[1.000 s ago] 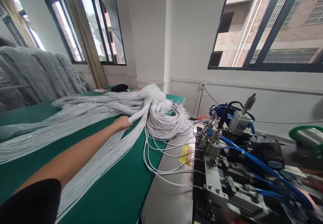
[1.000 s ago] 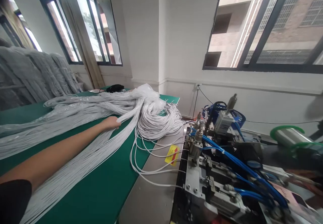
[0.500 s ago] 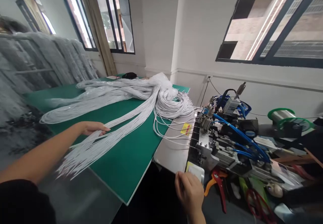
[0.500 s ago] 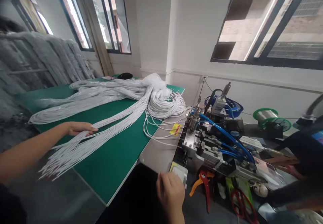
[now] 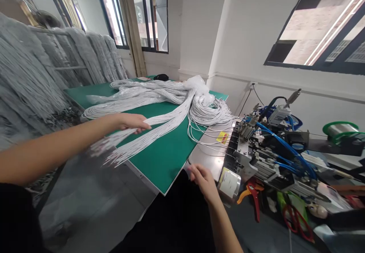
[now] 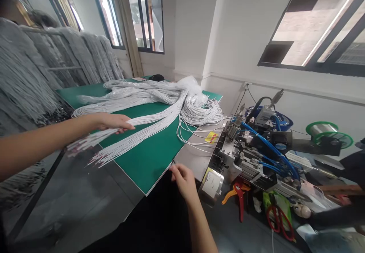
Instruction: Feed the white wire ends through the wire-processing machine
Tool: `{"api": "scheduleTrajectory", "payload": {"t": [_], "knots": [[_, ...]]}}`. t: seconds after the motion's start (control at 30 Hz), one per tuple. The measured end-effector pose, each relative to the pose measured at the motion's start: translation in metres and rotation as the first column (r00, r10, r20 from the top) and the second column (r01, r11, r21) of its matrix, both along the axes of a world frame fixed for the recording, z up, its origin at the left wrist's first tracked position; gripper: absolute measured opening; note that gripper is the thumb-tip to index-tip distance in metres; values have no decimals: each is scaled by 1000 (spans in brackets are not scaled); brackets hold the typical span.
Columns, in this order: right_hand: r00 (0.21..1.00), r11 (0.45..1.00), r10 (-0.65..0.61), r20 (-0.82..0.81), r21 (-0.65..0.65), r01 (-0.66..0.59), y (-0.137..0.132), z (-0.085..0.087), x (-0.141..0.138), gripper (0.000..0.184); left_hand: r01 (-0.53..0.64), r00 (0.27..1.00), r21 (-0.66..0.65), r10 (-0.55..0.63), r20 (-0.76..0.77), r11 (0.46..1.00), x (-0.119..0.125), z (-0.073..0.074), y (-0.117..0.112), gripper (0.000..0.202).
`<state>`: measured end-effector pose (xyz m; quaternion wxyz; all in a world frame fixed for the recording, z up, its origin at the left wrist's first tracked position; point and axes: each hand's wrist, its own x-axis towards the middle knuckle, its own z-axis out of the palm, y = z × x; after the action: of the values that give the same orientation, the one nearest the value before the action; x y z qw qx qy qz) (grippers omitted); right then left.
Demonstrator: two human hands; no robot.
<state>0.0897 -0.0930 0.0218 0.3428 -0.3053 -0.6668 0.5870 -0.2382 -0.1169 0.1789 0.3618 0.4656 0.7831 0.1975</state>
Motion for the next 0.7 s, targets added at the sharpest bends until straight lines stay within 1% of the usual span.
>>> {"api": "scheduleTrajectory", "payload": {"t": [0.03, 0.07, 0.1, 0.13, 0.17, 0.2, 0.23, 0.27, 0.3, 0.33, 0.37, 0.4, 0.43, 0.47, 0.5, 0.53, 0.57, 0.6, 0.63, 0.67, 0.7], "knots": [[993, 983, 97, -67, -149, -106, 5, 7, -16, 44, 48, 990, -35, -43, 135, 998, 21, 0, -2, 36], [976, 935, 148, -162, -300, -191, 13, 13, -33, 51, 68, 964, -2, -65, 259, 998, 44, -2, -3, 34], [947, 848, 192, -256, -443, -292, 22, 20, -50, 57, 75, 929, 25, -79, 362, 997, 66, -7, -5, 30], [910, 745, 220, -351, -541, -389, 33, 27, -66, 62, 52, 899, 67, -76, 432, 996, 87, -13, -6, 27], [878, 664, 216, -427, -595, -453, 44, 33, -79, 67, 44, 867, 91, -84, 492, 995, 107, -20, -8, 23], [861, 626, 168, -480, -623, -469, 56, 39, -90, 66, 38, 839, 94, -83, 538, 995, 124, -29, -10, 19], [851, 617, 101, -516, -638, -460, 68, 44, -97, 59, 27, 818, 90, -73, 571, 996, 137, -37, -12, 18], [841, 626, 22, -541, -648, -433, 78, 48, -101, 49, 78, 795, 72, -105, 598, 994, 147, -45, -14, 19], [837, 638, 9, -547, -642, -426, 87, 51, -99, 39, 204, 763, 49, -190, 618, 978, 153, -52, -16, 20], [837, 650, 12, -547, -632, -422, 93, 52, -94, 29, 357, 723, 42, -304, 621, 933, 155, -59, -17, 23], [839, 661, 16, -544, -624, -417, 97, 51, -84, 22, 525, 658, 52, -444, 608, 849, 154, -64, -18, 27], [839, 675, 19, -544, -612, -413, 99, 50, -71, 19, 686, 575, 72, -600, 556, 724, 151, -68, -16, 32], [839, 690, 16, -544, -601, -403, 100, 46, -56, 19, 779, 514, 90, -715, 474, 620, 146, -72, -14, 35], [841, 705, 10, -542, -592, -390, 98, 42, -39, 19, 823, 494, 94, -788, 367, 560, 142, -76, -9, 35], [842, 720, -5, -540, -586, -372, 95, 38, -22, 21, 811, 543, 113, -810, 223, 574, 138, -82, -3, 34], [834, 733, -48, -550, -586, -345, 91, 33, -5, 25, 750, 648, 160, -762, 22, 642, 136, -89, 6, 32], [829, 753, -90, -552, -583, -306, 85, 29, 10, 28, 672, 741, 256, -638, -210, 695, 137, -96, 17, 31], [828, 784, -130, -545, -568, -250, 79, 26, 24, 29, 640, 762, 367, -496, -417, 675, 140, -105, 29, 38], [836, 813, -160, -525, -550, -190, 71, 24, 36, 29, 654, 737, 451, -376, -561, 608, 145, -114, 41, 48], [853, 837, -178, -491, -532, -131, 64, 22, 46, 29, 689, 697, 495, -298, -652, 529, 153, -123, 54, 56], [877, 858, -182, -444, -508, -79, 56, 20, 53, 30, 738, 650, 513, -257, -716, 439, 162, -132, 67, 63]]}}
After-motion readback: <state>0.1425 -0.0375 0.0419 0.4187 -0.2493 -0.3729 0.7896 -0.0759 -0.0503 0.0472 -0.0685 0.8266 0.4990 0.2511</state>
